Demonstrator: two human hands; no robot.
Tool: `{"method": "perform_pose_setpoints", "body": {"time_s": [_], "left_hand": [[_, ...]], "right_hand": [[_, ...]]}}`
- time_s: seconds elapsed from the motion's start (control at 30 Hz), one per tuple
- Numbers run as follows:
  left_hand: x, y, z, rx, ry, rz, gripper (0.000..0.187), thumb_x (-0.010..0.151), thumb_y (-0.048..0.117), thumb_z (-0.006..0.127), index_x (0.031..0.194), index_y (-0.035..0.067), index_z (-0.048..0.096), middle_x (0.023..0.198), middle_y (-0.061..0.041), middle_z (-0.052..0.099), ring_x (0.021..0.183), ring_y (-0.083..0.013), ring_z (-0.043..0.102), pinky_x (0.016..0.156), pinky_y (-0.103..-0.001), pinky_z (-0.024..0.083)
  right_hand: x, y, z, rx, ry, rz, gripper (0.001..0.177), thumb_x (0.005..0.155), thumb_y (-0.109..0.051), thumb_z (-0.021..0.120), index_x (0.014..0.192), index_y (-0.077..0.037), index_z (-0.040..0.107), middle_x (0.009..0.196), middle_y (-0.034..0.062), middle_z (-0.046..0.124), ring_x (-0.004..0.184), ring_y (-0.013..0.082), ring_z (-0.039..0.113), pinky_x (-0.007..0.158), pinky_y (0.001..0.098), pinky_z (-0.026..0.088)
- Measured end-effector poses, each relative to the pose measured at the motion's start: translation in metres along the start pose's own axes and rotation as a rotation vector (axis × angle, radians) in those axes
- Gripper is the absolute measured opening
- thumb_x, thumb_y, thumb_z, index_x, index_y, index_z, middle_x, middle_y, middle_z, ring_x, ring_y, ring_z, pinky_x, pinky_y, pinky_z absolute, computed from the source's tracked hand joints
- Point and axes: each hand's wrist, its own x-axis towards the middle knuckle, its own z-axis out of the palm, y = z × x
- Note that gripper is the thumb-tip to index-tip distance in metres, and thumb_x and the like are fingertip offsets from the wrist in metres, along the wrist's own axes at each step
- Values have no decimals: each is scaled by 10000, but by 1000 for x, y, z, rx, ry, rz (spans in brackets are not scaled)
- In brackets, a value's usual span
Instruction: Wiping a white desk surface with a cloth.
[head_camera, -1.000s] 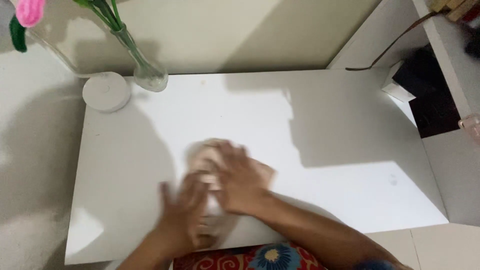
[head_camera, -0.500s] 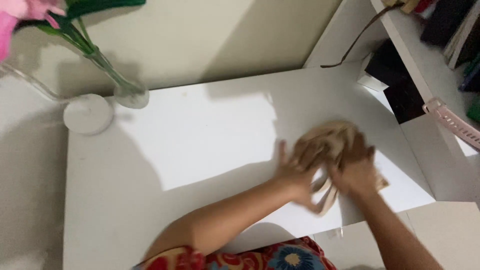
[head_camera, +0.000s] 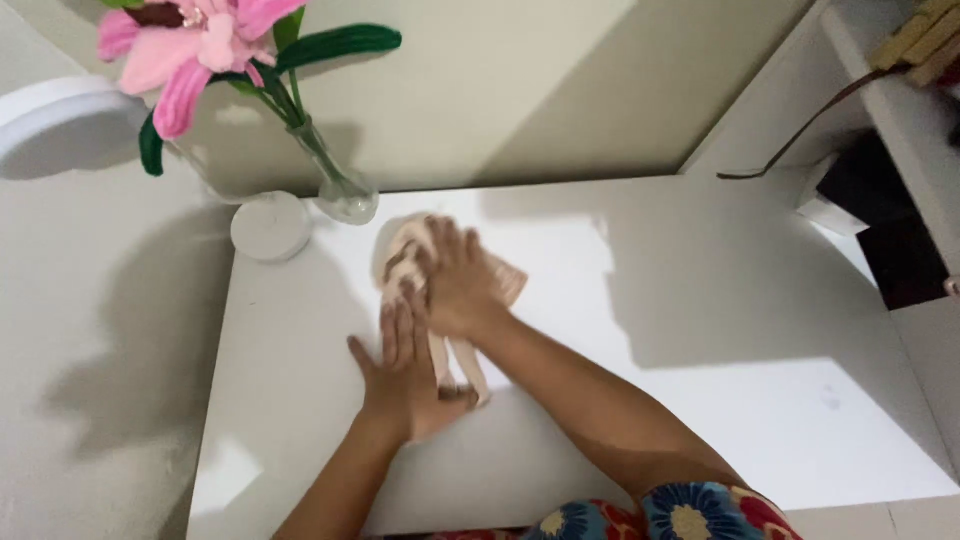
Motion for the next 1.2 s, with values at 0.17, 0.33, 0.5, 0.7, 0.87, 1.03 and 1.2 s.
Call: {"method": "perform_pose_setpoints", "body": {"time_s": [0.17,0.33,0.5,0.7,0.87,1.03,1.2], "left_hand": [[-6,29,13,30,-71,87,1510,709,824,703,1588,30,-235,1662,-261,-299,1520,-430,-305,1138,-739,-158],[43,62,-9,108,-18,243,1457,736,803,683,1602,-2,-169,1662,-277,-257,1521,-435,-300,1122,-739,-201],[42,26,-18,71,108,193,1372,779,785,618,1602,-44,-102,1669,-293,-221,1535,-415,-259,1101,-753,-214],[8,26,-10,93,-25,46,1302,864,758,573,1585,-97,-93,1663,-342,-181,1545,-467,-248,1161,-697,-197],[32,42,-7,58,-8,136,1330,851,745,593,1571,-126,-108,1641,-388,-206,1519,-520,-258,1150,-706,-192],[30,36,-11,106,84,141,1275,869,719,596,1564,-150,-27,1641,-431,-116,1530,-577,-194,1173,-735,-154],[39,31,-28,159,22,107,1430,768,812,630,1573,-88,-135,1650,-369,-244,1520,-541,-250,1150,-733,-139]], "right_hand": [[-47,2,-57,111,25,-110,652,931,-534,463,1465,-165,524,1678,160,162,1566,353,73,1239,595,34],[-10,99,-5,-23,194,72,854,966,-610,470,1588,-56,283,1665,198,94,1510,399,18,1191,629,34],[33,62,-26,-24,55,-39,798,917,-464,456,1616,-119,286,1700,177,76,1564,376,53,1253,551,55],[11,31,-3,25,-12,-276,710,955,-502,397,1577,-163,347,1699,118,156,1572,307,93,1262,582,50],[12,52,-29,-73,-7,-54,790,955,-579,397,1579,-102,314,1702,125,122,1570,309,67,1216,647,27],[20,56,-1,-119,68,-101,781,982,-578,369,1591,-93,308,1705,158,124,1583,343,63,1226,655,29],[46,60,3,-107,78,54,807,986,-580,316,1609,-74,231,1702,150,90,1561,345,43,1227,605,43]]}}
